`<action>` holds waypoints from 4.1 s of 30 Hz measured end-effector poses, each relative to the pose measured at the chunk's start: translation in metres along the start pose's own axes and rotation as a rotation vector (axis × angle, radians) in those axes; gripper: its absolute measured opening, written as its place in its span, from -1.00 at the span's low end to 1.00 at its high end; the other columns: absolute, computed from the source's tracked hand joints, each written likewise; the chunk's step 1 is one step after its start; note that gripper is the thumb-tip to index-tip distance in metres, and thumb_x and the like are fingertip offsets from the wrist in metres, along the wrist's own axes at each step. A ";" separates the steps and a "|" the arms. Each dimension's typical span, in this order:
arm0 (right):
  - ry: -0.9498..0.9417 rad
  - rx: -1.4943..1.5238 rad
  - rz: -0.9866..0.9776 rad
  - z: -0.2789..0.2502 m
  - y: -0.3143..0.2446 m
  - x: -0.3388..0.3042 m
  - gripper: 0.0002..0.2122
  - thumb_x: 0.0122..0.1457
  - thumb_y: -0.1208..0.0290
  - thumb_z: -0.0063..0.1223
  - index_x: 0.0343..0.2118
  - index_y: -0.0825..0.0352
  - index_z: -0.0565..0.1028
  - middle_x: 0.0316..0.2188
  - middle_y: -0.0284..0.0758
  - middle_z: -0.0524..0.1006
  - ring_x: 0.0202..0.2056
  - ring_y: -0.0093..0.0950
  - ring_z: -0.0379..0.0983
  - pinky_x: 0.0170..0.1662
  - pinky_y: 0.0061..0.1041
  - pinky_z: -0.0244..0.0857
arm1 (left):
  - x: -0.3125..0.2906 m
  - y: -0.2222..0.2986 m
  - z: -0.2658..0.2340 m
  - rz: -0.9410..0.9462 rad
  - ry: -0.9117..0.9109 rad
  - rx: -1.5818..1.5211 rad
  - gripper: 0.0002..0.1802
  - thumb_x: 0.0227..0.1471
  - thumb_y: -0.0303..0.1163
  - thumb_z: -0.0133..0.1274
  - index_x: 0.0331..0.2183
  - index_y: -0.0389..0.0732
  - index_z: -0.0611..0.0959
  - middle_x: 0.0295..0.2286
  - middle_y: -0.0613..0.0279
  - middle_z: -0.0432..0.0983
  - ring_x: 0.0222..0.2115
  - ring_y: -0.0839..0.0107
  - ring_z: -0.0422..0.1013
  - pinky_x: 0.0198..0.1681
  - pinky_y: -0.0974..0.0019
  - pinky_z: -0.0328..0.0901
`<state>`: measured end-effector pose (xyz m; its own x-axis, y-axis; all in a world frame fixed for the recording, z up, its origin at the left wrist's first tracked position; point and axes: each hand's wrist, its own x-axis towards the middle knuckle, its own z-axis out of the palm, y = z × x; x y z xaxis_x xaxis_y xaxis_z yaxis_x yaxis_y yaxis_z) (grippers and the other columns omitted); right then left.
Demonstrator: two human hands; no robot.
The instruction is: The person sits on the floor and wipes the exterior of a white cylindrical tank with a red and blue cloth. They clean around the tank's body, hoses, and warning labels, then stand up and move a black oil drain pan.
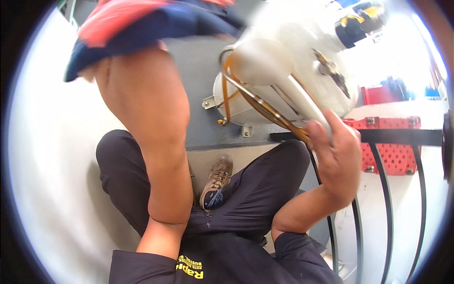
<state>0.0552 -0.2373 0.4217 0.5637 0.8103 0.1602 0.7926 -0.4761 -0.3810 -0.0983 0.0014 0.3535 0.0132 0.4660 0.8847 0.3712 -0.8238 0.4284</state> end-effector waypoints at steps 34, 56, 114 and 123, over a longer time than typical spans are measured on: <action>0.424 -0.008 -0.222 0.026 0.087 0.092 -0.48 0.49 -0.17 -0.06 0.35 -0.06 0.60 0.43 -0.32 0.41 0.41 -0.17 0.32 0.52 -0.07 0.01 | 0.099 -0.067 0.094 0.533 -0.699 -0.491 -0.44 0.41 -0.14 -0.31 -0.62 -0.20 0.33 -0.59 0.09 0.31 -0.52 0.12 0.35 -0.33 0.12 0.22; 0.789 0.830 0.044 0.125 0.174 0.269 -0.39 0.55 0.04 -0.13 0.44 0.44 0.36 0.39 0.09 0.41 0.44 -0.04 0.29 0.50 -0.18 0.10 | 0.170 -0.223 0.155 -0.311 -0.640 0.159 -0.62 0.30 -0.28 0.05 -0.06 -0.35 0.78 -0.37 0.10 0.78 -0.44 0.41 0.70 -0.27 0.32 0.54; 1.024 1.073 0.794 0.312 0.084 0.196 -0.54 0.63 0.11 -0.33 0.26 0.39 0.43 0.15 0.05 0.51 0.21 -0.02 0.42 0.31 -0.15 0.22 | -0.038 -0.057 0.183 0.333 -0.001 -0.177 -0.38 0.55 -0.12 -0.42 0.16 -0.31 0.63 0.15 -0.03 0.52 0.25 0.02 0.34 0.36 -0.13 0.20; 1.053 1.568 1.139 0.270 0.100 0.192 -0.69 0.47 0.22 -0.08 -0.12 0.42 0.55 -0.16 -0.25 0.62 -0.07 -0.30 0.56 0.05 -0.27 0.45 | -0.037 -0.063 0.178 0.341 -0.061 -0.138 -0.39 0.57 -0.13 -0.42 0.20 -0.29 0.60 0.21 0.00 0.48 0.26 0.02 0.33 0.40 -0.07 0.15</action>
<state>0.1796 -0.0372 0.1687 0.8311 -0.2152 -0.5127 -0.3361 0.5401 -0.7716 0.0428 0.0931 0.2608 0.1712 0.1717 0.9702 0.2069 -0.9690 0.1350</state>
